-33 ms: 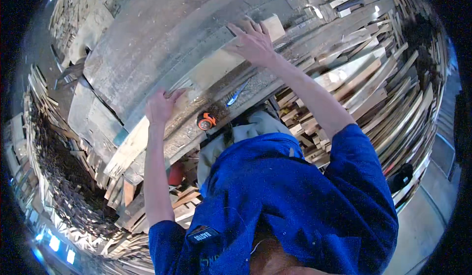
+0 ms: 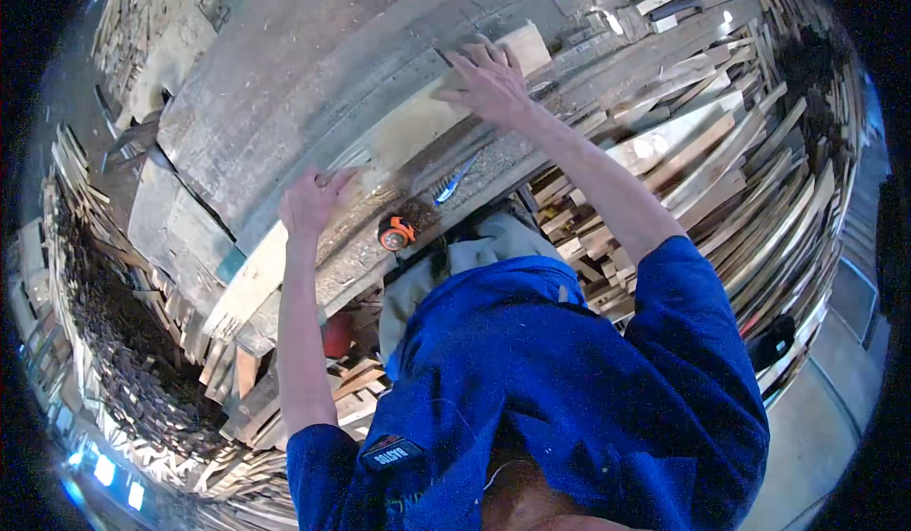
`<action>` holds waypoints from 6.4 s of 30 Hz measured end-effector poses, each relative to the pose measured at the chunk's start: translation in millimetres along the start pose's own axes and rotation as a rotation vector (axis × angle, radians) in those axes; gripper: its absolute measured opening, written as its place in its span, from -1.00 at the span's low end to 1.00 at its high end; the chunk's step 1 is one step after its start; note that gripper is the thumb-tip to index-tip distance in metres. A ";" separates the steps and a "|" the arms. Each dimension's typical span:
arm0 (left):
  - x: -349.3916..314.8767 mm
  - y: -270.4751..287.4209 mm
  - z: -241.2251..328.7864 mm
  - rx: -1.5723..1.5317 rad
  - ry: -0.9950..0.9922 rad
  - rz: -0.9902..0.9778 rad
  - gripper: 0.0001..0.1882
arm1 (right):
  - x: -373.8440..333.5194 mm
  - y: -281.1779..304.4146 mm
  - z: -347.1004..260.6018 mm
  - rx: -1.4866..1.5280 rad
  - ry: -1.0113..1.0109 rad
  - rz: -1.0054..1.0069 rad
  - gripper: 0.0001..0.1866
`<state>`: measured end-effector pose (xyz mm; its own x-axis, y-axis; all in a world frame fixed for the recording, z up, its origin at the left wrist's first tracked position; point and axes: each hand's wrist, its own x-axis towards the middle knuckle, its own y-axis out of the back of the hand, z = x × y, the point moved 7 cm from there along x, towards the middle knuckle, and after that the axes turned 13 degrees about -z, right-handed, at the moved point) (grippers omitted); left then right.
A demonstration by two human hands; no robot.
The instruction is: Selecting and inspecting wooden planks from a large pile and placing them on a workbench.
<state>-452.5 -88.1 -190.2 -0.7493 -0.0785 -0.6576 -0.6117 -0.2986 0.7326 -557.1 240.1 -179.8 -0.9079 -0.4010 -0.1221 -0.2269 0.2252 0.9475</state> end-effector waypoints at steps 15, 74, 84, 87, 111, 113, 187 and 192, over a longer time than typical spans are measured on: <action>52.0 -34.2 -17.9 -0.049 -0.024 -0.054 -0.19 | 10.3 -34.9 14.5 -0.031 -0.046 -0.057 -0.21; -59.2 -98.4 -30.4 -0.086 -0.106 0.522 -0.03 | 7.0 -72.9 62.5 -0.121 -0.197 0.021 -0.37; -64.6 -107.7 -38.1 -0.074 -0.146 0.589 -0.01 | -11.7 -68.7 49.2 -0.120 -0.265 0.112 -0.27; -60.4 -105.8 -26.5 -0.057 -0.164 0.574 0.01 | -9.7 -74.5 80.3 -0.194 -0.227 0.233 -0.23; -62.5 -117.2 -33.4 -0.017 -0.189 0.664 0.04 | 5.5 -89.0 87.2 -0.242 -0.284 0.157 -0.19; -62.8 -114.4 -32.8 -0.025 -0.201 0.668 0.04 | 7.3 -89.1 90.9 -0.283 -0.311 0.171 -0.20; -382.1 359.5 28.5 -0.632 -1.278 0.498 -0.50 | 23.6 -45.0 38.3 -0.125 -0.110 -0.132 -0.40; -374.5 269.3 45.4 -0.597 -1.172 -0.165 -0.41 | 43.7 -36.6 26.3 -0.001 -0.138 -0.584 -0.06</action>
<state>-348.1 -96.0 261.3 -0.6365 0.7707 0.0301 -0.7368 -0.6191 0.2717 -597.8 237.7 -227.6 -0.6705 -0.3394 -0.6597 -0.7017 0.0013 0.7125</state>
